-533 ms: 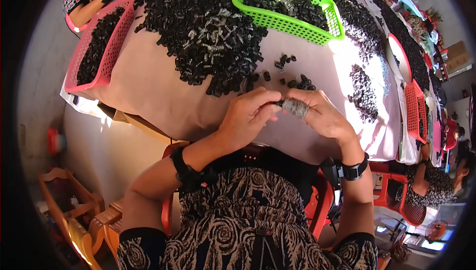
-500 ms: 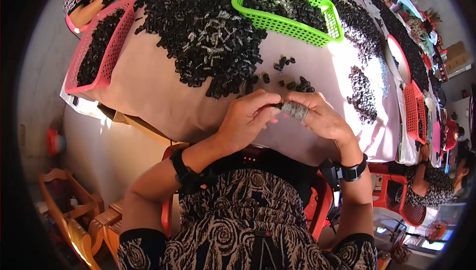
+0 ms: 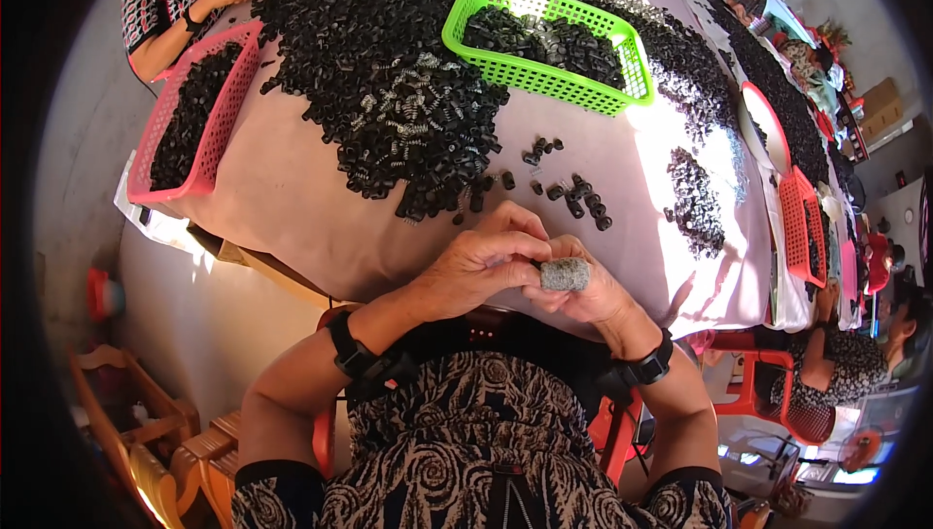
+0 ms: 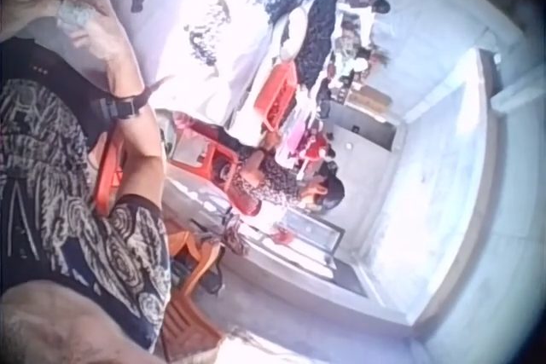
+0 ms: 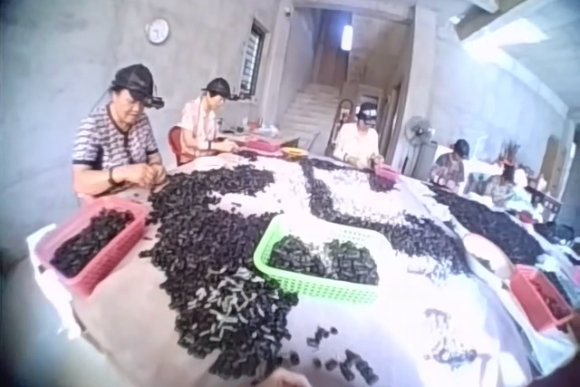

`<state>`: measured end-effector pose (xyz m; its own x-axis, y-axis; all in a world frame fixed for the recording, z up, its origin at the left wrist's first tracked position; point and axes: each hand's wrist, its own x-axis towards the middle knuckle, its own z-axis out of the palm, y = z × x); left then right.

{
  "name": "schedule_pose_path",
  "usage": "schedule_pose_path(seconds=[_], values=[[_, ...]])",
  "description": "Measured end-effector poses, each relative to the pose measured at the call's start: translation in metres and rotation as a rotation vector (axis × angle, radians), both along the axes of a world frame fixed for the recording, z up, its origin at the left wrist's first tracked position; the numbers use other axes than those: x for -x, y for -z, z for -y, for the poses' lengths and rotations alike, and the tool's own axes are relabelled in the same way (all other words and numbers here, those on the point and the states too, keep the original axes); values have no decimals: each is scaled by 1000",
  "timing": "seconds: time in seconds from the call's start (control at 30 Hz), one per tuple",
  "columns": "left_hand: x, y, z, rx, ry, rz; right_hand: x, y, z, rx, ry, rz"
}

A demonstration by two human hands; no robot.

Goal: Sorting small black plastic parts on a table from a pile into containers.

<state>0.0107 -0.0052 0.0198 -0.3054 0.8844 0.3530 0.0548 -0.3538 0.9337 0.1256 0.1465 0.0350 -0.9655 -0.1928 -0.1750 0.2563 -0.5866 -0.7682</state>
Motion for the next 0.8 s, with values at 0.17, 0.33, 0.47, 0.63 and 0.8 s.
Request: schedule_pose_path(seconds=[0.17,0.33,0.47,0.63,0.8], values=[[-3,-5,2,85,123,335,-9,-1,15,171,91,98],[5,0,2,30,-29,273,5,-23,-22,-251,246,311],[5,5,0,50,-113,270,62,-52,-83,-437,447,390],[8,9,-2,55,-134,295,88,-102,-117,-988,668,105],[6,12,-4,99,-169,326,49,-33,-128,-1704,333,7]])
